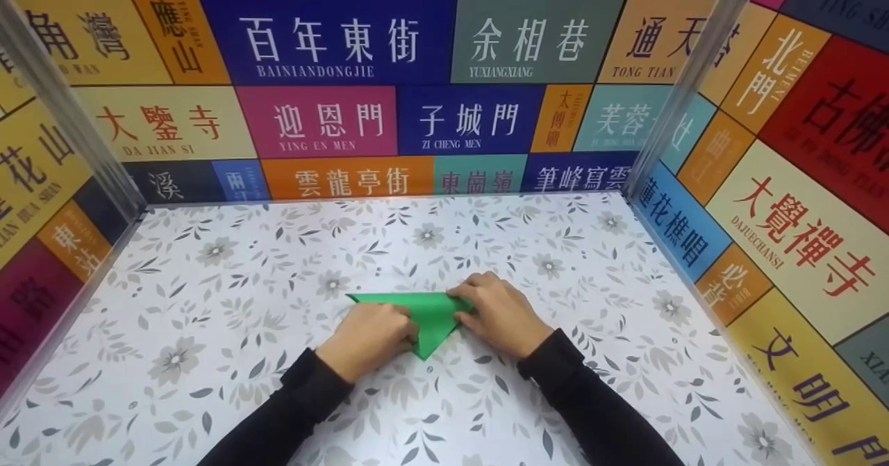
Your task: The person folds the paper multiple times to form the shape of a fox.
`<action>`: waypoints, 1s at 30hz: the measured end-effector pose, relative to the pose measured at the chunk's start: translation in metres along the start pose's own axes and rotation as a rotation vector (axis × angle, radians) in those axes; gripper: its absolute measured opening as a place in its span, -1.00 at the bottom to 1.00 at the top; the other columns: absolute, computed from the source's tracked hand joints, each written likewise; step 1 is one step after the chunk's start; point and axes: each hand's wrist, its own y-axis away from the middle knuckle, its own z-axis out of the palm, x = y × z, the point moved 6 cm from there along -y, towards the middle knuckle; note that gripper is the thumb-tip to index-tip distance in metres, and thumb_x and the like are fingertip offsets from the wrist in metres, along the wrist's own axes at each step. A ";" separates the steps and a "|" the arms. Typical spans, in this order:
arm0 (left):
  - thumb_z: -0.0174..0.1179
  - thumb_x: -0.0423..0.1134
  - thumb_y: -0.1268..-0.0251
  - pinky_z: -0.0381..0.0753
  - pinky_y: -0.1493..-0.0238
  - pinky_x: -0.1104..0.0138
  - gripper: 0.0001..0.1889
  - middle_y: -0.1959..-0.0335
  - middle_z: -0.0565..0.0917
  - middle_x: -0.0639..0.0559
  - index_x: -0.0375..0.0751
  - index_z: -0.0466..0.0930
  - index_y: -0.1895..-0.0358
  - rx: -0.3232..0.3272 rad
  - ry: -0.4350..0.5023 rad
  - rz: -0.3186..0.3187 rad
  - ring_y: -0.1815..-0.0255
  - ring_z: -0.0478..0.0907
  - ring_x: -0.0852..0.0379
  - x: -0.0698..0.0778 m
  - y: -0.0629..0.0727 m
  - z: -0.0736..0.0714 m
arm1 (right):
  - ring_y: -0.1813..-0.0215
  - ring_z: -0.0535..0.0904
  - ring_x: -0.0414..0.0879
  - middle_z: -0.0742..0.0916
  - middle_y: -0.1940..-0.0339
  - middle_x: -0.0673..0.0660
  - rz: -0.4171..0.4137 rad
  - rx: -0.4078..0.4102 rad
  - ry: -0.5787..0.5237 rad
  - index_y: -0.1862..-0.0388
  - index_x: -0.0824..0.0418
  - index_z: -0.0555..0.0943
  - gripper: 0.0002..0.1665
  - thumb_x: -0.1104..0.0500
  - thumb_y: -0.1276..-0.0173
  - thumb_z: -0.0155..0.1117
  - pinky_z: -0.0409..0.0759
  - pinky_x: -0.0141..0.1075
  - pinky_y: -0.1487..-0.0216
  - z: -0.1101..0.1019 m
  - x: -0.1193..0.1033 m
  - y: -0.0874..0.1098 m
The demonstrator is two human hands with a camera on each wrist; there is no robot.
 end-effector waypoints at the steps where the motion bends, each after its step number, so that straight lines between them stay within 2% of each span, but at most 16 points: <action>1: 0.77 -0.19 -0.21 0.86 0.30 0.22 -0.87 0.34 0.91 0.10 0.06 0.96 0.36 -0.004 0.003 0.001 0.38 0.84 0.09 0.000 0.000 0.000 | -0.14 0.81 0.08 0.89 -0.11 0.10 0.000 -0.001 -0.001 -0.34 0.11 0.87 -0.54 0.10 -0.51 0.69 0.89 0.01 -0.20 0.000 0.000 0.000; 8: 0.76 -0.24 -0.20 0.87 0.29 0.25 -0.87 0.32 0.92 0.12 0.10 0.97 0.36 -0.013 0.011 0.015 0.36 0.86 0.11 0.000 0.001 0.000 | -0.18 0.82 0.10 0.90 -0.15 0.12 -0.009 0.001 0.002 -0.37 0.13 0.86 -0.51 0.12 -0.51 0.69 0.89 0.03 -0.23 -0.001 -0.002 0.000; 16: 0.76 -0.18 -0.23 0.87 0.28 0.26 -0.88 0.33 0.92 0.15 0.15 0.98 0.36 0.000 -0.012 0.046 0.35 0.85 0.14 0.002 0.001 0.001 | -0.24 0.83 0.15 0.90 -0.18 0.16 -0.031 -0.002 -0.010 -0.38 0.15 0.85 -0.50 0.13 -0.52 0.69 0.88 0.08 -0.29 -0.002 -0.004 0.001; 30: 0.76 -0.22 -0.23 0.90 0.26 0.27 -0.87 0.29 0.94 0.14 0.15 0.98 0.34 -0.011 -0.012 0.054 0.33 0.88 0.14 0.003 0.001 0.000 | -0.21 0.82 0.13 0.90 -0.15 0.14 -0.026 -0.003 -0.020 -0.35 0.12 0.87 -0.54 0.13 -0.52 0.68 0.88 0.06 -0.26 -0.002 -0.004 0.001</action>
